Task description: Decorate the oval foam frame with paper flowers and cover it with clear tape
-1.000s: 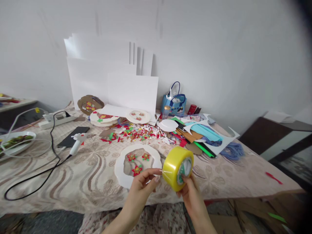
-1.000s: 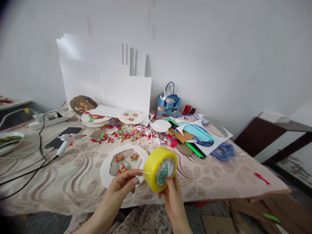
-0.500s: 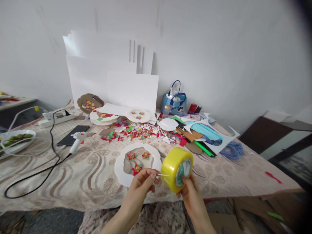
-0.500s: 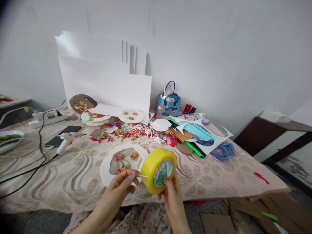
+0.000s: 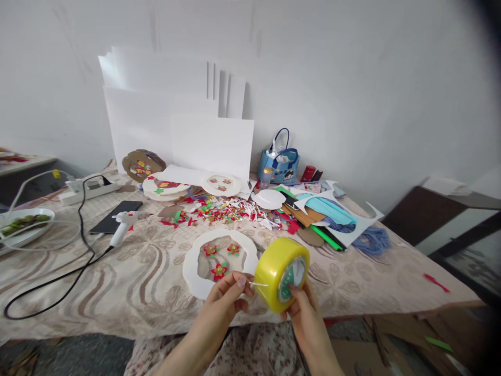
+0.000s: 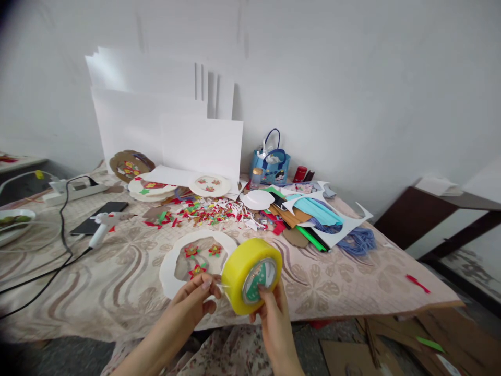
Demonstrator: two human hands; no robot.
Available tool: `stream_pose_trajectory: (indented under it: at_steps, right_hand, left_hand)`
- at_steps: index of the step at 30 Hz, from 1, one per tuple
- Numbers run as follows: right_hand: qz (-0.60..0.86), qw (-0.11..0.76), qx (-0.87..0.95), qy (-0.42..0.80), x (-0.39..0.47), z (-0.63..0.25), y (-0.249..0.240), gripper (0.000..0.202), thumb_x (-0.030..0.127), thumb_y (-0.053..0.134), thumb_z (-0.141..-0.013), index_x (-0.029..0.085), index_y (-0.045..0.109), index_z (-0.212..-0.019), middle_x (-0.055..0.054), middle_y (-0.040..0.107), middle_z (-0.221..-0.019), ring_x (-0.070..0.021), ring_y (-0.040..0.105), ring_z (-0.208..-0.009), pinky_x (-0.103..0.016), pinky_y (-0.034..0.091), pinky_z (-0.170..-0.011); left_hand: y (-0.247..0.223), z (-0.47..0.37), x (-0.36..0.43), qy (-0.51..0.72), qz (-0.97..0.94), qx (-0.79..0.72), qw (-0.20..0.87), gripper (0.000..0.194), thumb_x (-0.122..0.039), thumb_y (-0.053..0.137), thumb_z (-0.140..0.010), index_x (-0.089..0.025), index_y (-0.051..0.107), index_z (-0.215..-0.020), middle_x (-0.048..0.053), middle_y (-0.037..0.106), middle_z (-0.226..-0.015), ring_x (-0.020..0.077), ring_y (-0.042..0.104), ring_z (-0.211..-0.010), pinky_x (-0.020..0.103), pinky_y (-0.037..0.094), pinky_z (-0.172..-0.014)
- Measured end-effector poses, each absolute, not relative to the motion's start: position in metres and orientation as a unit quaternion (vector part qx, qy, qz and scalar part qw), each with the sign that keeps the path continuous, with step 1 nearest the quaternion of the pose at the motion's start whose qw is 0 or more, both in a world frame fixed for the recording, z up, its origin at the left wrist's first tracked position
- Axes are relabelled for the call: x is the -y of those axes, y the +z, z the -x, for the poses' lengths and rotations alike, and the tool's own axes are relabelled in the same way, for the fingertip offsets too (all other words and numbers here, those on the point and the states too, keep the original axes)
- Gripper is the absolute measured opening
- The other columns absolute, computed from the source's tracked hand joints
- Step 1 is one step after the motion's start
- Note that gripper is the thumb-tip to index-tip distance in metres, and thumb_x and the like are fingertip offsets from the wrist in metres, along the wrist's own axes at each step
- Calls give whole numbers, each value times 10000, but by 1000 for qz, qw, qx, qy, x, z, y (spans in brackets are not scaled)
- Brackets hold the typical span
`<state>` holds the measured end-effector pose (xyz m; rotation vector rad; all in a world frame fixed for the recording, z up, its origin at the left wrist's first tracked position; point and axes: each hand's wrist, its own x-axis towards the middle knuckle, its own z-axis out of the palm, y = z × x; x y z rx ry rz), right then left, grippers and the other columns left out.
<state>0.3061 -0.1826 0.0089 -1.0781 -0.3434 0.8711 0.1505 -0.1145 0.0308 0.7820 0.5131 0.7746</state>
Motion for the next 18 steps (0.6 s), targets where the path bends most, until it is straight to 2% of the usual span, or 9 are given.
stream_pose_trajectory:
  at_steps: [4,11,18]
  right_hand:
    - [491,747,145,424,182,-303,7,487,368,722,-660,256,506,-1082,56,597,-617,-112,501,-444,-173,343,-319]
    - [503,760,163,378,187,-302,8,465,374,732,-661,260,523,-1061,55,595,-690,-106,510,-484,-172,359,-329]
    - [507,759,202,354,192,-304,13,516,351,725,-680,287,497,-1138,57,592,-728,-120,528,-506,-203,401,-344]
  left_hand:
    - [35,-150,114,370,-380,-235,815,222,-375,699,-761,-157,659,-773,42,594,-841,102,472,-695,199,369,-580]
    - [35,-147,109,334,-410,-287,799,318,-453,674,-758,-139,666,-710,48,598,-806,114,482,-690,204,360,-555]
    - [34,-142,110,294,-408,-284,816,258,-382,712,-748,-139,633,-714,24,598,-739,100,484,-664,199,369,-574]
